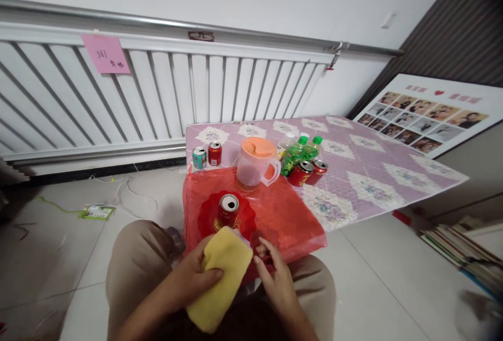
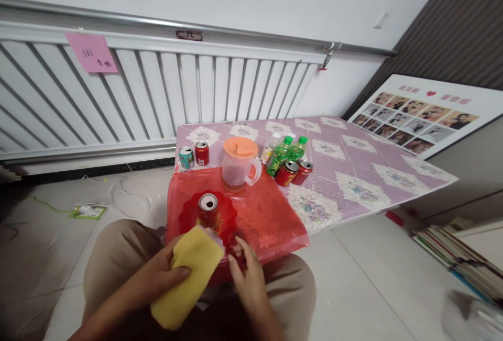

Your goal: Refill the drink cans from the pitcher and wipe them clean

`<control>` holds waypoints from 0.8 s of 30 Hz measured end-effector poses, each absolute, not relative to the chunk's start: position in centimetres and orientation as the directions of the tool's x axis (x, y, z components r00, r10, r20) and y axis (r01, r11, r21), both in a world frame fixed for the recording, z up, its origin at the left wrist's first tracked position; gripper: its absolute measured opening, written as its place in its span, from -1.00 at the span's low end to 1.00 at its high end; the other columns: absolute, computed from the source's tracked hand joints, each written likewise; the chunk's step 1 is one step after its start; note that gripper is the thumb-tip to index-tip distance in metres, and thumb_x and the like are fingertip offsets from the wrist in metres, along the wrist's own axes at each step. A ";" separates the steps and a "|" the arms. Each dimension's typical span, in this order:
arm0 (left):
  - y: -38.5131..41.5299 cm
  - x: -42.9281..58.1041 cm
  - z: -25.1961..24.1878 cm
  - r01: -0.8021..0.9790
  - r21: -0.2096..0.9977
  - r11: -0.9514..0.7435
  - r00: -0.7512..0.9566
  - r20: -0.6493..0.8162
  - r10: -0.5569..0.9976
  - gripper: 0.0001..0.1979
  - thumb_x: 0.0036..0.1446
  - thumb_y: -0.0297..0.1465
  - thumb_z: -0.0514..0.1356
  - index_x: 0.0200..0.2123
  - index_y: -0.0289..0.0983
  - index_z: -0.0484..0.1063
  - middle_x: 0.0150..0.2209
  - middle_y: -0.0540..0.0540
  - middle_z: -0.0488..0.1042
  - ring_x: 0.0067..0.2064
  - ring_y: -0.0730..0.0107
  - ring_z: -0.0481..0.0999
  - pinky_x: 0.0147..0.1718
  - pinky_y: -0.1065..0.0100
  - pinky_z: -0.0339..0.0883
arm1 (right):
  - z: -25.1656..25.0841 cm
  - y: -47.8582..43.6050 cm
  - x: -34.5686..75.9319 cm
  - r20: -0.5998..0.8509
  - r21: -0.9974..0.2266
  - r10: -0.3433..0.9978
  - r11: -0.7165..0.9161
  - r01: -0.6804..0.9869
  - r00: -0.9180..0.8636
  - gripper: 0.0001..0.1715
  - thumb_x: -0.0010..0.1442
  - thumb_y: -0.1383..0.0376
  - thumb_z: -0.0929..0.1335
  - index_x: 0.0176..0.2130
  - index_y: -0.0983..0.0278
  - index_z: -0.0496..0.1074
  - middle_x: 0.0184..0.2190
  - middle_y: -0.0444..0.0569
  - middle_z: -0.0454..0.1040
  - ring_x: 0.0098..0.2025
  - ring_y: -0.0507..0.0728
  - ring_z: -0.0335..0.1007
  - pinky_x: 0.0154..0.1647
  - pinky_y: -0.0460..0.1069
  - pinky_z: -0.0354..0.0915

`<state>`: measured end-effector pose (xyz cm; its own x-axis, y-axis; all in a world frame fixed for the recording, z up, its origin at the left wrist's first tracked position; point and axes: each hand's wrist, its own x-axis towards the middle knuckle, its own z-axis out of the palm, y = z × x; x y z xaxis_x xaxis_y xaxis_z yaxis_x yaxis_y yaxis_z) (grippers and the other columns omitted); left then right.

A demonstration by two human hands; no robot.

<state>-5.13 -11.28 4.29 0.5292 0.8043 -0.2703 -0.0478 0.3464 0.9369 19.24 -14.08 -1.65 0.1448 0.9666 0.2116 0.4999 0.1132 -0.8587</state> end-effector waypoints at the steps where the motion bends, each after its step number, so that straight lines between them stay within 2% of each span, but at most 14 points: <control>1: -11.1 -4.0 4.4 -0.049 0.941 0.334 0.533 -0.258 0.806 -0.23 0.00 -0.18 0.35 0.25 -0.21 0.18 0.05 -0.19 0.50 -0.03 0.10 0.54 -0.14 0.24 0.47 | -1.3 -14.6 19.2 0.148 -0.919 0.976 0.078 0.386 0.157 -0.47 0.29 0.05 0.31 0.17 0.20 0.37 -0.05 0.11 0.58 -0.04 0.22 0.54 0.00 0.09 0.46; 4: -10.9 -0.4 4.8 -0.099 0.942 0.322 0.518 -0.228 0.825 -0.15 0.02 -0.24 0.31 0.33 -0.22 0.03 0.12 -0.25 0.44 0.00 0.08 0.53 -0.10 0.19 0.48 | -0.7 -16.2 18.5 0.041 -0.998 0.993 0.037 0.041 0.111 -0.29 0.33 -0.10 0.19 0.34 0.11 0.14 0.22 0.14 0.41 0.17 0.24 0.43 0.02 0.12 0.46; 7: -11.0 2.9 4.8 -0.127 0.964 0.235 0.471 -0.150 0.870 0.01 0.04 -0.28 0.28 0.42 -0.21 -0.26 0.32 -0.31 0.21 0.23 -0.01 0.36 0.12 0.08 0.37 | -0.4 -17.1 18.0 -0.010 -0.995 0.993 0.002 -0.103 0.116 -0.16 0.32 -0.17 0.13 0.42 0.09 -0.06 0.33 0.14 0.25 0.23 0.26 0.37 -0.01 0.14 0.48; 9: -11.2 4.5 4.5 -0.075 0.983 0.167 0.478 -0.112 0.871 0.08 0.02 -0.32 0.28 0.43 -0.24 -0.37 0.42 -0.31 -0.01 0.38 -0.04 0.13 0.31 0.03 0.13 | 0.1 -17.2 18.2 -0.079 -0.986 0.988 -0.058 -0.154 0.133 -0.06 0.28 -0.18 0.21 0.43 0.12 -0.12 0.33 0.17 0.25 0.20 0.31 0.40 -0.03 0.16 0.49; 11: -11.3 5.3 4.1 -0.019 0.990 0.140 0.517 -0.110 0.849 0.12 0.00 -0.36 0.28 0.43 -0.26 -0.42 0.46 -0.30 -0.15 0.44 -0.04 -0.05 0.38 -0.02 -0.08 | 0.9 -16.9 18.9 -0.172 -0.960 0.975 -0.133 -0.247 0.143 0.05 0.20 -0.14 0.32 0.44 0.16 -0.15 0.27 0.21 0.33 0.13 0.36 0.47 -0.06 0.19 0.50; 13: -11.3 5.4 3.9 -0.002 0.994 0.112 0.540 -0.093 0.836 0.13 -0.03 -0.39 0.29 0.44 -0.24 -0.41 0.46 -0.27 -0.15 0.45 -0.04 -0.08 0.39 -0.05 -0.15 | 1.6 -16.3 20.4 -0.257 -0.925 0.950 -0.190 -0.330 0.175 0.13 0.13 -0.09 0.40 0.44 0.19 -0.14 0.16 0.24 0.46 0.03 0.39 0.54 -0.13 0.20 0.52; 14: -11.4 5.2 3.8 -0.006 0.995 0.097 0.540 -0.079 0.838 0.11 -0.04 -0.41 0.29 0.44 -0.22 -0.35 0.45 -0.27 -0.10 0.44 -0.04 -0.03 0.38 -0.05 -0.11 | 1.8 -15.9 21.4 -0.286 -0.916 0.935 -0.204 -0.344 0.208 0.14 0.11 -0.07 0.42 0.43 0.20 -0.12 0.12 0.23 0.50 -0.01 0.39 0.56 -0.17 0.20 0.53; 17: -11.4 3.6 3.9 0.007 0.995 0.103 0.524 -0.091 0.847 -0.16 0.00 -0.41 0.25 0.36 -0.19 0.05 0.32 -0.26 0.22 0.30 -0.03 0.27 0.24 0.00 0.19 | 1.6 -14.4 24.9 -0.294 -0.943 0.892 -0.212 -0.257 0.343 0.07 0.10 -0.03 0.44 0.40 0.17 -0.02 0.13 0.20 0.50 -0.02 0.38 0.57 -0.22 0.15 0.54; 19: -11.2 2.0 4.0 0.058 0.994 0.094 0.470 -0.110 0.876 -0.43 0.05 -0.39 0.21 0.18 -0.22 0.32 0.14 -0.24 0.42 0.14 0.04 0.43 0.11 0.08 0.33 | 1.0 -13.0 27.4 -0.247 -0.968 0.875 -0.202 -0.150 0.416 0.03 0.07 -0.02 0.45 0.37 0.18 0.06 0.16 0.21 0.46 -0.02 0.37 0.57 -0.22 0.15 0.55; 21: -10.6 0.5 3.8 0.130 0.991 0.034 0.333 -0.076 0.940 -0.57 0.05 -0.38 0.20 0.04 -0.23 0.42 0.01 -0.21 0.49 0.05 0.10 0.47 0.05 0.13 0.35 | 0.3 -11.4 29.5 -0.190 -0.981 0.872 -0.187 -0.052 0.451 0.03 0.05 -0.01 0.47 0.36 0.20 0.10 0.18 0.23 0.44 -0.01 0.36 0.56 -0.18 0.16 0.54; 24: -9.0 -1.3 3.3 0.220 0.974 -0.044 0.107 0.021 0.994 -0.56 0.04 -0.36 0.23 0.04 -0.22 0.39 0.02 -0.19 0.48 0.05 0.11 0.47 0.05 0.12 0.35 | -0.5 -9.2 31.4 -0.047 -0.980 0.898 -0.125 0.152 0.437 -0.03 0.09 0.02 0.45 0.35 0.21 0.12 0.22 0.21 0.39 0.09 0.34 0.49 -0.04 0.17 0.50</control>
<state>-1.31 -8.98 3.28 0.1069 0.9941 0.0210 0.2201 -0.0443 0.9745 31.37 -9.17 -0.54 0.4365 0.8985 -0.0468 0.1521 -0.1250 -0.9804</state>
